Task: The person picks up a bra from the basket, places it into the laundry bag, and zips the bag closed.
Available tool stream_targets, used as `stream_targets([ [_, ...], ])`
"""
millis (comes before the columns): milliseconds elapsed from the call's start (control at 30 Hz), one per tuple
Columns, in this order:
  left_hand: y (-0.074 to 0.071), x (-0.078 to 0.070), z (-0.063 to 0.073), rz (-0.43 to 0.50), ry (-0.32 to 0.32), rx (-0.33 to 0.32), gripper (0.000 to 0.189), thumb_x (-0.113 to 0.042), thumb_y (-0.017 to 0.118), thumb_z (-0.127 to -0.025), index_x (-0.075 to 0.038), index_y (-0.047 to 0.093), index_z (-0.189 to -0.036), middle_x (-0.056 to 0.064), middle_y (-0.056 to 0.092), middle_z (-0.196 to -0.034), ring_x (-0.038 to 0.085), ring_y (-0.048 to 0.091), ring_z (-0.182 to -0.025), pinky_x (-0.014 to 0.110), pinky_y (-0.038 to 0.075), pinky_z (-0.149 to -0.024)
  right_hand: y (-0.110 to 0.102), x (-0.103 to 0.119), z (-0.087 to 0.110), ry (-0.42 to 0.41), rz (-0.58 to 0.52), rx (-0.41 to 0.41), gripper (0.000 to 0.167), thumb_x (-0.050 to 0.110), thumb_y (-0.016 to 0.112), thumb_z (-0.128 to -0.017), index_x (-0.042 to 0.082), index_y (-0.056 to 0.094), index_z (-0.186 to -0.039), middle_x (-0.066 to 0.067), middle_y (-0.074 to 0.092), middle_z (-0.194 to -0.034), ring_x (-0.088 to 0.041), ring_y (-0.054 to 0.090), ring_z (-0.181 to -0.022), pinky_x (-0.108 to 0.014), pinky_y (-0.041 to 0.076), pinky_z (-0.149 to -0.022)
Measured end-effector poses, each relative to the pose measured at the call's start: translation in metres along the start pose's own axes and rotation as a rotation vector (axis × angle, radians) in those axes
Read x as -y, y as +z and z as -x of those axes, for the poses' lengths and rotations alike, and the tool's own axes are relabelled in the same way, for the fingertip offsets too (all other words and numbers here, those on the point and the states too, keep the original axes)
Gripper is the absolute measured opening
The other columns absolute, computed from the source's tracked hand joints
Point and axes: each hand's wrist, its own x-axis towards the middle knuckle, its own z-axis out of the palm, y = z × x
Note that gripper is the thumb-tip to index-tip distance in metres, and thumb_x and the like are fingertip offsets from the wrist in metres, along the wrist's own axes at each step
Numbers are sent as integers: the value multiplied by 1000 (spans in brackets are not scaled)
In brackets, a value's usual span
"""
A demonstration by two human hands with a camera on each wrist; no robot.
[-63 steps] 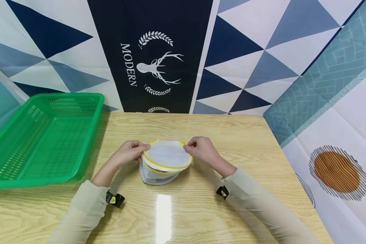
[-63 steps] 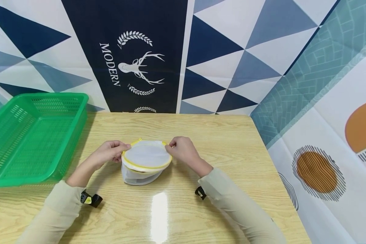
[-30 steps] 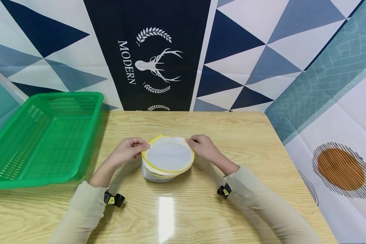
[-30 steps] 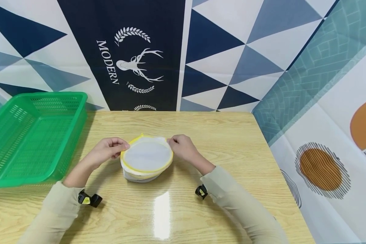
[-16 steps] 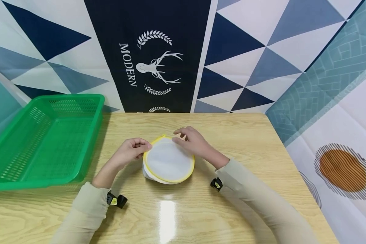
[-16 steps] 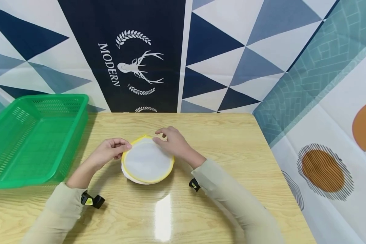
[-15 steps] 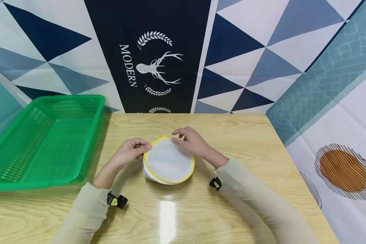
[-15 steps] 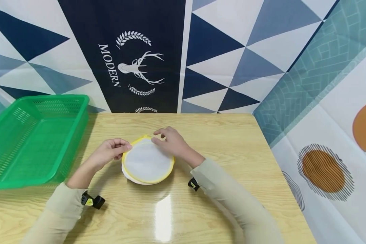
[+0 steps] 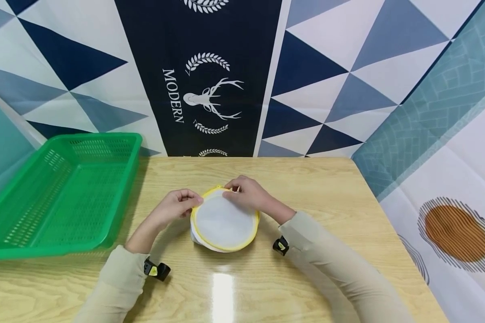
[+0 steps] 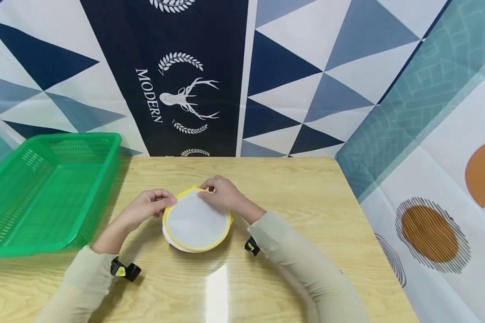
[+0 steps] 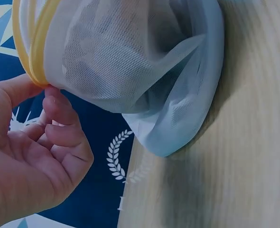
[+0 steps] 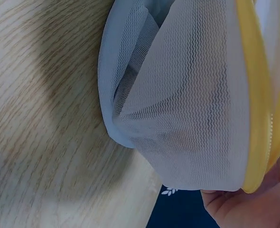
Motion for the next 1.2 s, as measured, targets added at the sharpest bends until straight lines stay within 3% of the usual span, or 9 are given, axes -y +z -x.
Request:
stream_targets([
  [200,-4,-4,-20,-132,-25,0,39,-38,57,-92,-2,61,-106,0,54,-74,13,47,-64,24,40,-56,3,0,-1,-3,-12,-27,26,28,62,-90,9,71,-105,-4,61,-88,-15,51,-78,-24,43,-67],
  [367,2,-16,-39,-204,-6,48,42,-38,49,-96,-7,59,-123,10,62,-115,21,57,-101,33,48,-84,4,-1,0,-24,-23,-27,22,27,60,-92,11,72,-100,-3,62,-87,-13,50,-76,-23,43,-67],
  [433,5,-21,-43,-204,24,94,41,-33,46,-98,-7,55,-129,12,56,-130,26,51,-119,38,45,-96,3,-1,1,-32,-26,-23,21,27,59,-92,11,72,-99,-2,62,-86,-13,49,-76,-23,42,-66],
  [533,8,-25,-48,-167,68,175,39,-23,41,-100,-4,52,-132,15,49,-138,28,42,-131,41,39,-105,2,0,2,-41,-20,-15,21,27,58,-93,11,72,-98,-2,63,-87,-12,49,-76,-23,42,-67],
  [667,11,-29,-50,-134,80,230,36,-15,38,-99,-4,55,-128,14,52,-135,27,44,-129,35,42,-100,-2,2,3,-36,-11,0,22,27,57,-94,11,71,-98,-3,64,-90,-12,50,-78,-24,43,-69],
  [867,10,-30,-52,-154,55,221,33,-16,41,-99,-7,59,-125,11,53,-134,25,46,-126,35,43,-99,-4,3,4,-3,-21,17,22,28,56,-94,11,70,-99,-2,64,-90,-13,50,-78,-24,42,-69],
  [1000,6,-31,-52,-158,45,220,31,-18,48,-98,-9,59,-125,10,55,-132,21,51,-119,31,46,-92,-4,5,4,-10,-20,25,21,28,56,-94,11,69,-94,-1,63,-87,-13,50,-76,-24,42,-68],
  [1200,1,-39,-50,-227,73,248,31,-18,53,-95,-11,59,-125,9,56,-131,21,53,-118,35,47,-94,-6,7,6,-17,-32,50,20,26,56,-94,10,68,-95,-2,64,-87,-12,50,-75,-24,43,-67],
])
